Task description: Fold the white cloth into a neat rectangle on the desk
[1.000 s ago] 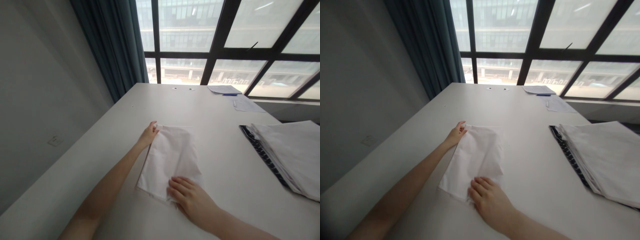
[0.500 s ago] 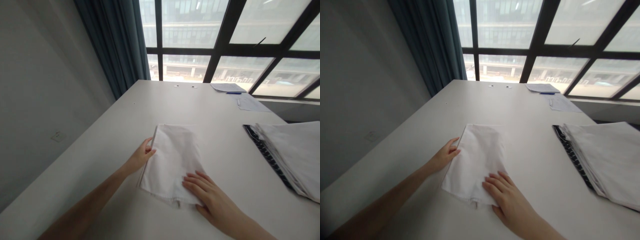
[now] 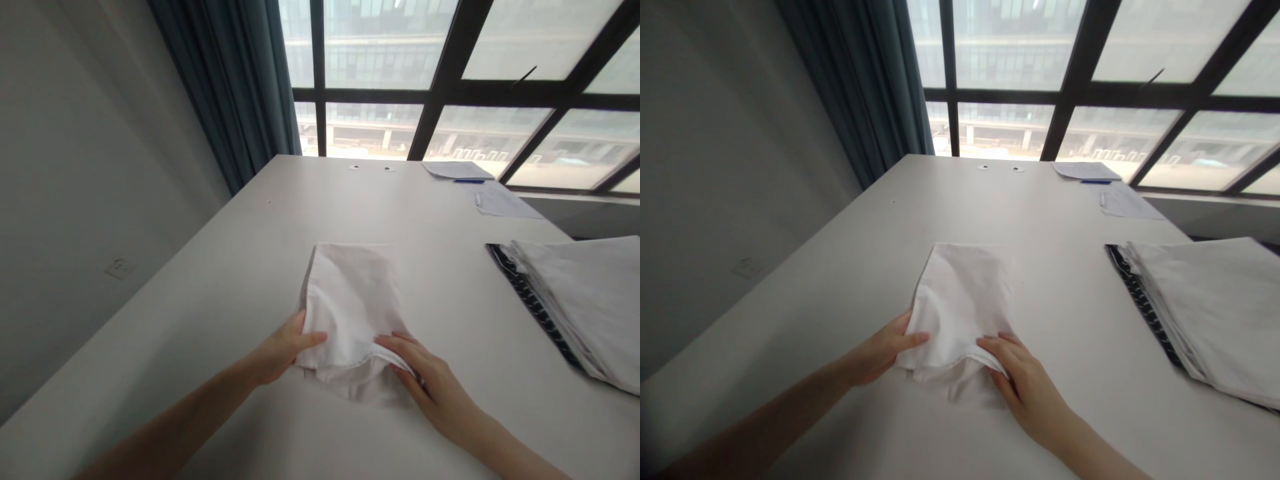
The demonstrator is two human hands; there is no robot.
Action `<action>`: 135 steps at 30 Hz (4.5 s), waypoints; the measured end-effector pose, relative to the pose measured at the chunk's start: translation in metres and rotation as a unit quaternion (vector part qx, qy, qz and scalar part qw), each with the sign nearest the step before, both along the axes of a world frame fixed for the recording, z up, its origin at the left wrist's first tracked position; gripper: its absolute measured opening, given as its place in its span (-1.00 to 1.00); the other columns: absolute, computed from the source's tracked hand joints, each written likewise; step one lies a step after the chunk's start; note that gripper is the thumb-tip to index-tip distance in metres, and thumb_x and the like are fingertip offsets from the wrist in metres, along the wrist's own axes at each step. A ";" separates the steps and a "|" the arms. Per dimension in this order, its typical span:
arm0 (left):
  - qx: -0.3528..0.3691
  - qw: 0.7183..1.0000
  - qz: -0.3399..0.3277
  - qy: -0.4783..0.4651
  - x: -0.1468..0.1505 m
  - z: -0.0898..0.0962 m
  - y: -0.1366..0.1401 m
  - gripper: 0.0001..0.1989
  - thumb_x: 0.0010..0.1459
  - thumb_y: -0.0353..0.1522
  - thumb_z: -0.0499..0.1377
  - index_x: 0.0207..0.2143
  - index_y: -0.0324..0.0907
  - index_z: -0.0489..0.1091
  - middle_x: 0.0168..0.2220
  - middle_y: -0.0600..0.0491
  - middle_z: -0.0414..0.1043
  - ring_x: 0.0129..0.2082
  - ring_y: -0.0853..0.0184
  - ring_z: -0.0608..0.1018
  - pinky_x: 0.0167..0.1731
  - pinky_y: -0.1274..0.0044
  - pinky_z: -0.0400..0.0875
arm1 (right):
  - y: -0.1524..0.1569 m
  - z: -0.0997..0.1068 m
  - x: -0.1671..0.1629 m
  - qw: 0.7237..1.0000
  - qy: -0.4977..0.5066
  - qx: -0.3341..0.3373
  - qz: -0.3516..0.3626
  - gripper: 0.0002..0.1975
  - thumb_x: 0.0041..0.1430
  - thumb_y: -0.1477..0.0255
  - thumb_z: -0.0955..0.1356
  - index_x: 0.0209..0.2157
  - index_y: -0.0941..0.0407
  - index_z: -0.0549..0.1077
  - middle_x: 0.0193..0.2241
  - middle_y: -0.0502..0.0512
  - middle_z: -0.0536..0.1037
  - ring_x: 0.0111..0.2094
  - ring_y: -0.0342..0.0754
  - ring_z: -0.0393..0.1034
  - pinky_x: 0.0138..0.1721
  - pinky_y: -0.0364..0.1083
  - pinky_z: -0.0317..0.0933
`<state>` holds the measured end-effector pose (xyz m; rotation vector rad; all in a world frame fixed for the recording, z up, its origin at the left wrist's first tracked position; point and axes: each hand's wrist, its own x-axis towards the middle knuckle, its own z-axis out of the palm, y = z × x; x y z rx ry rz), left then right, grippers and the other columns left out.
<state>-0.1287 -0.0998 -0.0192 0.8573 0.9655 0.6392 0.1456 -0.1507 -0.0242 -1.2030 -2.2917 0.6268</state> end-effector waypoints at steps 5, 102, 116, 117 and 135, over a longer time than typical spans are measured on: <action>0.053 0.997 0.038 0.039 -0.011 -0.003 -0.003 -0.26 -0.05 -0.28 0.35 0.15 -0.27 0.17 0.08 -0.21 0.37 0.04 0.04 0.45 -0.01 0.29 0.39 | -0.006 -0.006 0.009 0.992 -0.049 0.065 0.096 -0.56 0.28 0.46 0.22 0.19 0.11 0.25 0.11 0.20 0.42 0.20 0.02 0.19 0.24 0.14 0.04; 0.324 0.869 0.018 0.373 -0.034 -0.018 -0.033 -0.57 0.07 -0.41 0.09 0.03 -0.07 0.34 -0.01 -0.02 0.38 0.03 0.16 0.41 0.03 0.30 0.33 | -0.008 0.003 -0.033 0.974 -0.103 0.088 0.180 -0.66 0.35 0.47 0.19 0.11 0.10 0.33 0.08 0.07 0.46 0.09 -0.06 0.30 0.14 0.03 0.14; 0.332 0.856 -0.013 0.396 -0.029 -0.019 -0.038 -0.52 0.10 -0.47 0.04 0.09 -0.01 0.30 0.01 -0.02 0.33 0.04 0.18 0.40 0.10 0.23 0.25 | -0.002 -0.003 0.009 0.949 -0.196 0.163 0.184 -0.51 0.36 0.41 0.18 0.29 -0.03 0.10 0.18 0.02 0.34 0.25 -0.03 0.09 0.26 0.10 -0.08; 0.329 0.856 -0.010 0.399 -0.028 -0.019 -0.038 -0.53 0.10 -0.46 0.04 0.08 -0.01 0.31 -0.01 -0.02 0.33 0.02 0.18 0.41 0.08 0.23 0.28 | -0.003 -0.005 0.009 0.946 -0.201 0.175 0.183 -0.50 0.36 0.41 0.18 0.29 -0.04 0.08 0.20 0.02 0.32 0.25 -0.02 0.07 0.27 0.10 -0.10; 0.494 0.699 -0.010 0.516 -0.046 -0.024 -0.033 -0.61 0.16 -0.51 0.04 0.03 -0.08 0.33 0.00 -0.04 0.28 -0.01 0.22 0.44 0.01 0.29 0.40 | 0.002 0.024 -0.013 0.972 -0.151 0.016 0.177 -0.71 0.32 0.28 0.23 0.02 -0.06 0.43 0.06 0.03 0.46 0.15 0.05 0.21 0.25 0.20 -0.20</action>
